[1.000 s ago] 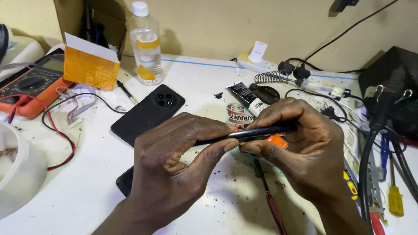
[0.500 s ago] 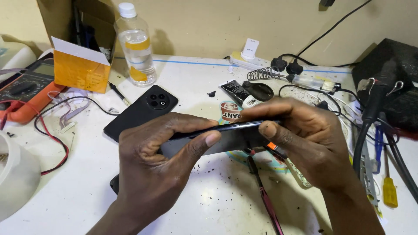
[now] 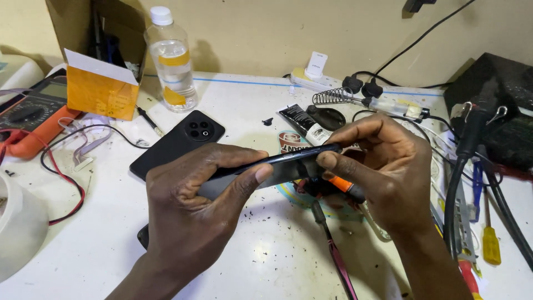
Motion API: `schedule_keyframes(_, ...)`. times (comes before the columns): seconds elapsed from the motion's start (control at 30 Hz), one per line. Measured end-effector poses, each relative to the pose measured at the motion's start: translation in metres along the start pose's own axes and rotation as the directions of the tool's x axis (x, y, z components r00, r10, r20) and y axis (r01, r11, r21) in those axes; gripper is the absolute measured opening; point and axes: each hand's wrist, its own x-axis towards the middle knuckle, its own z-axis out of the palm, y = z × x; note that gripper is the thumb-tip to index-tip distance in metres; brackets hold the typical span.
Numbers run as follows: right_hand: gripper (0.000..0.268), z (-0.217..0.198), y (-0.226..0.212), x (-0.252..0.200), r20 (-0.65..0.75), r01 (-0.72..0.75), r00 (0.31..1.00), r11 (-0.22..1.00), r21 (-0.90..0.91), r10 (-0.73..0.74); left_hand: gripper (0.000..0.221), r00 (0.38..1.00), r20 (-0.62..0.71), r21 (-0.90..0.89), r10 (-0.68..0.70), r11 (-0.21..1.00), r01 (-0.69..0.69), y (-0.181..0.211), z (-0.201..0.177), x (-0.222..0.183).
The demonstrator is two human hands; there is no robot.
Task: Assembling a smartphone by snapping the back cover onto the chassis and inspecting the fit.
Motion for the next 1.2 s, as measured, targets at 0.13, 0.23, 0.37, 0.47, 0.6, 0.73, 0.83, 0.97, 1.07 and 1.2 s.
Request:
schedule_keyframes(0.13,0.017,-0.004,0.009,0.004,-0.036,-0.036,0.999,0.998,0.054,0.038,0.01,0.971,0.021,-0.091,-0.236,0.967,0.237,-0.003,0.005,-0.001)
schedule_keyframes(0.23,0.015,-0.001,0.008,0.007,-0.037,0.018,0.999,0.999,0.034,-0.016,0.01,0.839,0.064,-0.217,-0.54,0.813,0.54,-0.008,0.008,0.002)
schedule_keyframes(0.37,0.02,0.014,0.004,0.006,-0.015,-0.148,0.989,0.988,0.036,0.148,0.017,0.469,0.156,-0.627,-0.869,0.28,0.727,-0.018,0.011,0.01)
schedule_keyframes(0.47,0.021,0.018,0.011,0.005,-0.054,-0.239,0.966,0.954,0.184,0.252,0.017,0.377,0.292,-0.607,-0.879,0.134,0.783,-0.025,0.008,0.012)
schedule_keyframes(0.6,0.019,0.006,0.016,0.004,-0.08,-0.254,0.953,0.917,0.307,0.291,0.014,0.493,0.463,-0.355,-0.736,0.356,0.864,-0.038,0.006,0.007)
schedule_keyframes(0.73,0.014,0.016,0.011,-0.002,-0.076,-0.26,0.956,0.938,0.228,0.283,0.039,0.51,0.478,-0.252,-0.715,0.445,0.859,-0.014,0.002,0.012)
schedule_keyframes(0.83,0.009,0.023,0.012,-0.01,-0.033,-0.203,0.976,0.952,0.229,0.217,0.036,0.637,0.389,-0.365,-0.666,0.523,0.77,-0.014,0.006,0.006)
schedule_keyframes(0.97,0.015,0.028,0.009,-0.015,0.019,-0.179,0.984,0.966,0.186,0.178,0.021,0.766,0.287,-0.413,-0.576,0.647,0.641,-0.014,0.009,0.001)
schedule_keyframes(1.07,0.014,0.031,0.004,-0.017,0.026,-0.155,0.988,0.976,0.153,0.153,0.02,0.78,0.278,-0.41,-0.56,0.666,0.624,-0.012,0.011,-0.001)
schedule_keyframes(1.2,0.013,0.032,0.011,-0.018,0.016,-0.178,0.984,0.974,0.138,0.177,0.016,0.796,0.229,-0.381,-0.561,0.701,0.603,-0.012,0.018,-0.009)
